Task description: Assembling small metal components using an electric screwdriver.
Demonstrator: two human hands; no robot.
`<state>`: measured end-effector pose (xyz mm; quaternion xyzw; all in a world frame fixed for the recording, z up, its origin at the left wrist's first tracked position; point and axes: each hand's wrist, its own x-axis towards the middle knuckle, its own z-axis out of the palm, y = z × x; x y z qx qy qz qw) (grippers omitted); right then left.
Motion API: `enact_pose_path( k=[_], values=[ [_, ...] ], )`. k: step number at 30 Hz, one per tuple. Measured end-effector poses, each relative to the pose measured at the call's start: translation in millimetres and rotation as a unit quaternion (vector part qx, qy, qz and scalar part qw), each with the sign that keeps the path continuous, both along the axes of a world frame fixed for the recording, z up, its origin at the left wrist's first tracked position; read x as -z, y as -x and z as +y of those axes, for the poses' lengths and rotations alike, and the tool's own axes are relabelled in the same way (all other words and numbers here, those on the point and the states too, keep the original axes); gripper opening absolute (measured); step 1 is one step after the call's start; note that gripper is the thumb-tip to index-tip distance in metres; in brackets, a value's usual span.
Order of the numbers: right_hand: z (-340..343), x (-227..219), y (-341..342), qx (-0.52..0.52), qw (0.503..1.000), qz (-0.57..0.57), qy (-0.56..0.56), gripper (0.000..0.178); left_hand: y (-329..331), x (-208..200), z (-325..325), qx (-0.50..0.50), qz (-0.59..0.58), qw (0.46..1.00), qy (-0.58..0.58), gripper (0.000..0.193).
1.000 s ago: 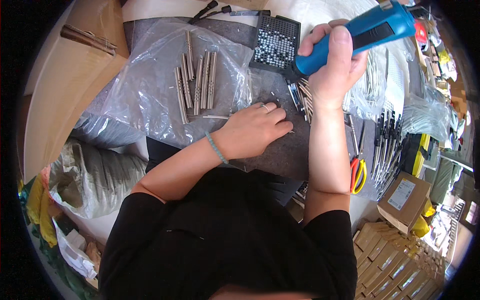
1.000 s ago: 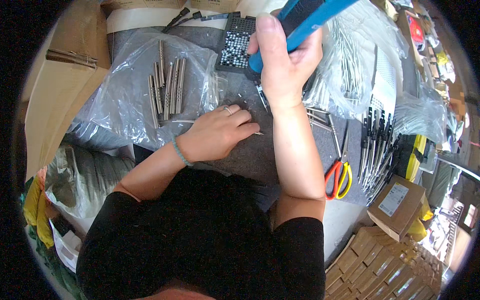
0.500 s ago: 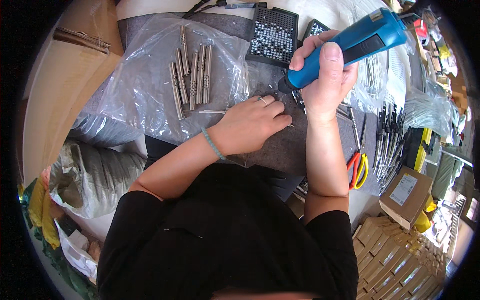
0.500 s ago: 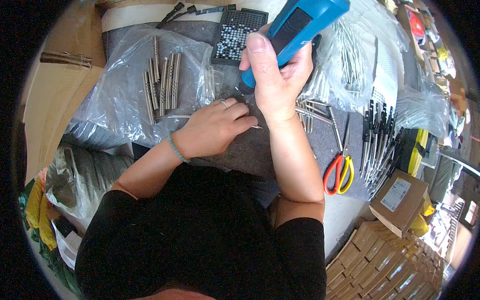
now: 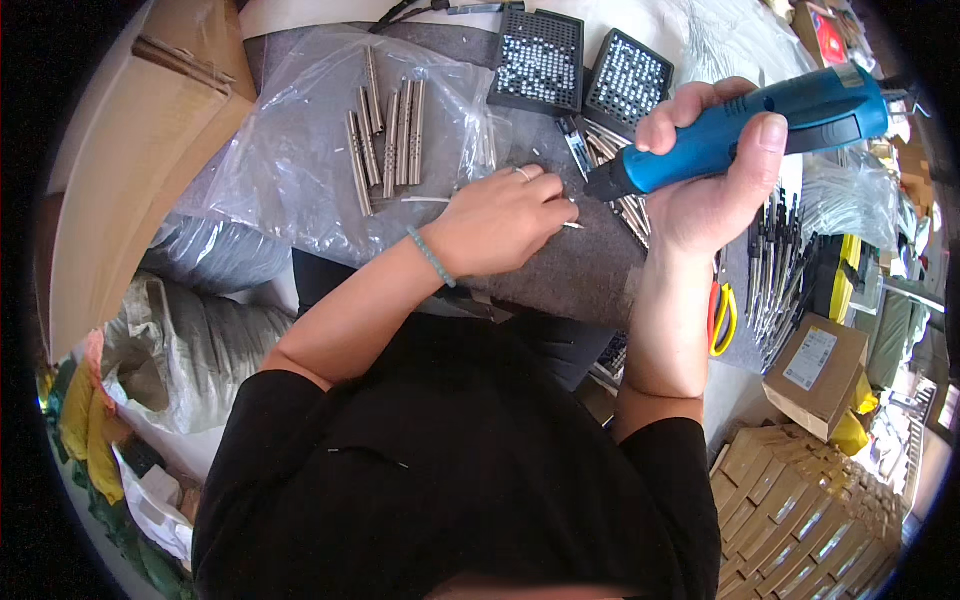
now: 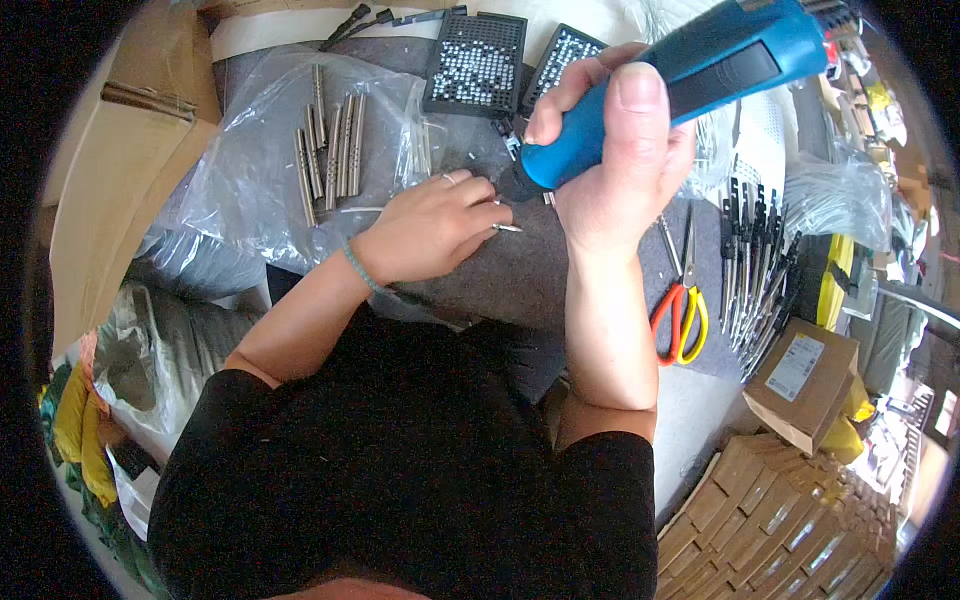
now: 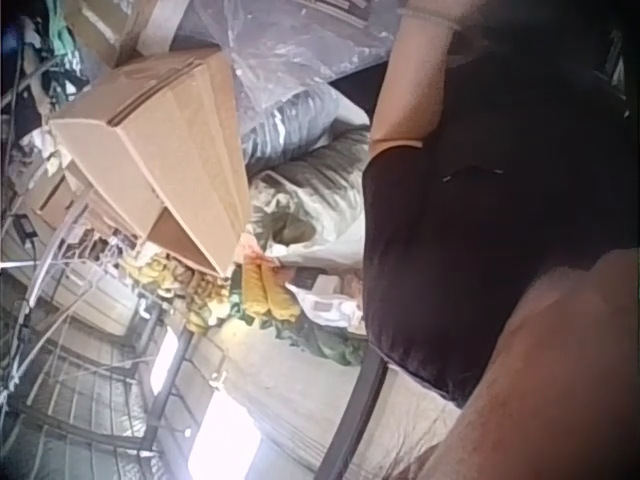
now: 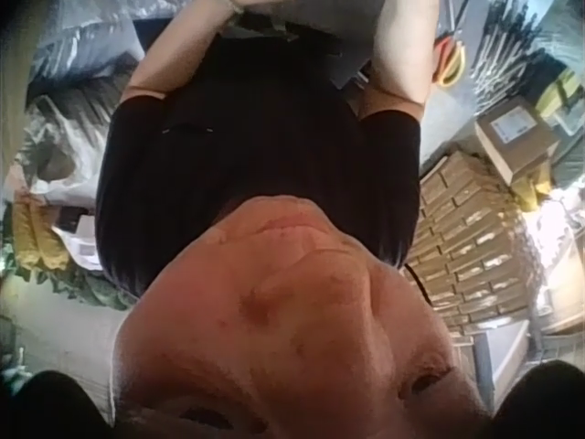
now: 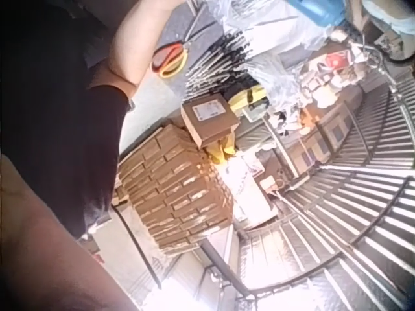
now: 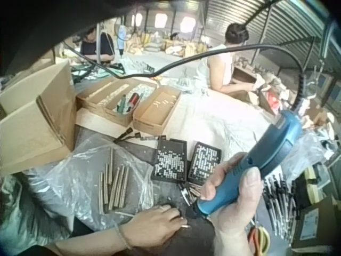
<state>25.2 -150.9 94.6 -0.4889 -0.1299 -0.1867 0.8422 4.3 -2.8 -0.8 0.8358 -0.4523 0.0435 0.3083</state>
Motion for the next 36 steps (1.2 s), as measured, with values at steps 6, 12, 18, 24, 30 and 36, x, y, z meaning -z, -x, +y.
enact_pose_path(
  k=[6, 12, 18, 24, 30, 36],
  values=[
    [-3.6, -2.2, 17.3, 0.002, 1.000, 0.005, -0.003, 0.038, 0.2, -3.8, -0.8, -0.013, 0.004, 1.000, 0.024, 0.034],
    [-0.5, 8.3, 20.0, 0.009, 1.000, -0.002, 0.001, 0.030, 0.4, -2.1, -1.1, -0.012, -0.004, 1.000, 0.008, 0.031],
    [0.4, 9.5, 21.9, 0.011, 1.000, -0.009, 0.016, 0.028, 1.2, -0.9, -1.0, -0.013, -0.010, 1.000, 0.013, 0.027],
    [3.8, 12.1, 22.9, 0.008, 0.999, -0.036, 0.030, 0.029, 1.0, -2.8, -1.8, -0.016, 0.001, 1.000, -0.008, 0.026],
    [0.9, 19.1, 23.4, -0.049, 0.996, -0.064, 0.034, 0.035, -0.9, -0.3, -2.2, -0.015, -0.018, 1.000, -0.009, 0.030],
    [-1.6, 22.3, 22.4, -0.054, 0.997, -0.057, 0.014, 0.039, -2.7, -0.3, -2.2, -0.004, 0.005, 1.000, 0.001, 0.033]
  ],
)
